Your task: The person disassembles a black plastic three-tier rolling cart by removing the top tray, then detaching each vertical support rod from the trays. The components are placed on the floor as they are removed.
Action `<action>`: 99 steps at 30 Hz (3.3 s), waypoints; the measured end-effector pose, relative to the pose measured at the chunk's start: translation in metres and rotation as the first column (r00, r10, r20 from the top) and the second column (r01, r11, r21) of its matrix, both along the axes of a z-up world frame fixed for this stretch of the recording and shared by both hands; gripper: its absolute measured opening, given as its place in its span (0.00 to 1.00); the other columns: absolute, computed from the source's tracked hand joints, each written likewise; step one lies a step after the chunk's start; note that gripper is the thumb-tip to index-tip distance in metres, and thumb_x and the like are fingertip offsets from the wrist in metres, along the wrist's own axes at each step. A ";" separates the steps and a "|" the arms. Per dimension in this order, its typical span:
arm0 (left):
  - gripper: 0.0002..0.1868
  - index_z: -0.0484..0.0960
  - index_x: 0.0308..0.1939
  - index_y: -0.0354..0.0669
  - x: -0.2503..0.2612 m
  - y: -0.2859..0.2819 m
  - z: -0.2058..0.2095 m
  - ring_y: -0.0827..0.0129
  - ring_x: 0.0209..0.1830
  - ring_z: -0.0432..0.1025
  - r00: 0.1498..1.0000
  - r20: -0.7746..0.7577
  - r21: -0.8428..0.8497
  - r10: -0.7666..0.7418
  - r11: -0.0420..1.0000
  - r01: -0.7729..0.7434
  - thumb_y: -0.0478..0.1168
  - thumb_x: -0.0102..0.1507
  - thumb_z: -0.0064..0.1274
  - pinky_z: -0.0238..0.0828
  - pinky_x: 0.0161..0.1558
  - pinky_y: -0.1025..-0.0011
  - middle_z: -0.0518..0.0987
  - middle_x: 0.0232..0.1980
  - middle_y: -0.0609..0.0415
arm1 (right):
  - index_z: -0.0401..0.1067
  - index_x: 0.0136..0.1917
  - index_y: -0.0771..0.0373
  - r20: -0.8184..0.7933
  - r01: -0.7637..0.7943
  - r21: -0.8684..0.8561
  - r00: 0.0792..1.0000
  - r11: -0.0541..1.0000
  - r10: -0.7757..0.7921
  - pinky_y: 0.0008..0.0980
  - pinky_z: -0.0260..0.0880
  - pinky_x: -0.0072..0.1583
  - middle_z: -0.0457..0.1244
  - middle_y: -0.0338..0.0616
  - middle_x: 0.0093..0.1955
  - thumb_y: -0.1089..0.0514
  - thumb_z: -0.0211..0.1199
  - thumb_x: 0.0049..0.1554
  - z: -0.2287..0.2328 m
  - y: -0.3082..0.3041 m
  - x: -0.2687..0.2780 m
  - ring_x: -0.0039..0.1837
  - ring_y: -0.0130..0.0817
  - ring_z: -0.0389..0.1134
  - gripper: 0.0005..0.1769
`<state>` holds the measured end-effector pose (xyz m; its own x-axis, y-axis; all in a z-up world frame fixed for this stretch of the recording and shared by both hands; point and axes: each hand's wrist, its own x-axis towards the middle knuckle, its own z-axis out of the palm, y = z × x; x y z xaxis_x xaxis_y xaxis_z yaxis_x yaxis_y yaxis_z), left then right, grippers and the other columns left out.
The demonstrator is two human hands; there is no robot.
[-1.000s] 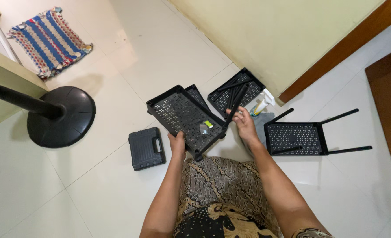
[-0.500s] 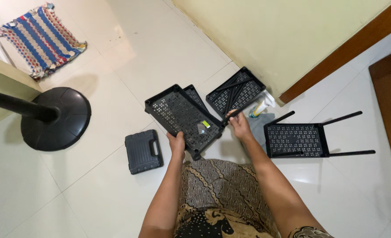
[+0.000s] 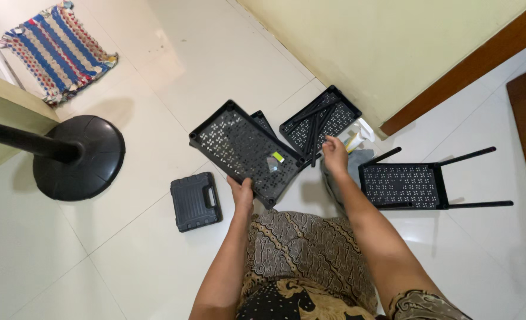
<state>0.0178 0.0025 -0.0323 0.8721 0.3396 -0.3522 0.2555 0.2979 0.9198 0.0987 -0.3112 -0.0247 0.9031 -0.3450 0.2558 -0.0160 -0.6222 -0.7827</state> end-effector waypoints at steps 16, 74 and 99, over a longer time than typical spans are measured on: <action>0.41 0.52 0.74 0.37 -0.028 -0.035 0.003 0.56 0.63 0.69 0.965 0.230 0.058 -0.127 0.991 0.117 0.28 0.56 0.45 0.66 0.64 0.66 0.71 0.65 0.40 | 0.66 0.73 0.59 -0.224 -0.491 -0.214 0.866 0.844 0.447 0.42 0.66 0.63 0.67 0.52 0.59 0.69 0.74 0.44 0.085 0.094 -0.079 0.61 0.51 0.66 0.44; 0.45 0.49 0.76 0.37 -0.049 0.093 -0.017 0.49 0.61 0.70 0.969 -0.180 0.303 0.167 0.947 -0.106 0.37 0.57 0.53 0.62 0.65 0.63 0.73 0.63 0.36 | 0.76 0.50 0.66 -0.362 -0.046 0.730 0.821 0.682 0.442 0.25 0.76 0.46 0.70 0.41 0.44 0.65 0.66 0.55 -0.038 0.186 -0.021 0.42 0.27 0.72 0.09; 0.42 0.54 0.75 0.37 -0.055 0.164 -0.005 0.47 0.66 0.69 0.938 0.031 0.322 0.345 0.885 -0.336 0.34 0.57 0.50 0.60 0.68 0.62 0.71 0.67 0.34 | 0.81 0.49 0.56 -0.193 -0.488 -0.189 0.869 0.852 0.455 0.42 0.67 0.59 0.64 0.47 0.48 0.61 0.68 0.52 -0.004 0.290 -0.049 0.57 0.46 0.65 0.10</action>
<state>-0.0370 0.1661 -0.0370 0.6746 0.7115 -0.1967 0.2162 0.0642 0.9742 0.0496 -0.0212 -0.0286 0.9733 0.1836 0.1375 0.2290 -0.7398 -0.6327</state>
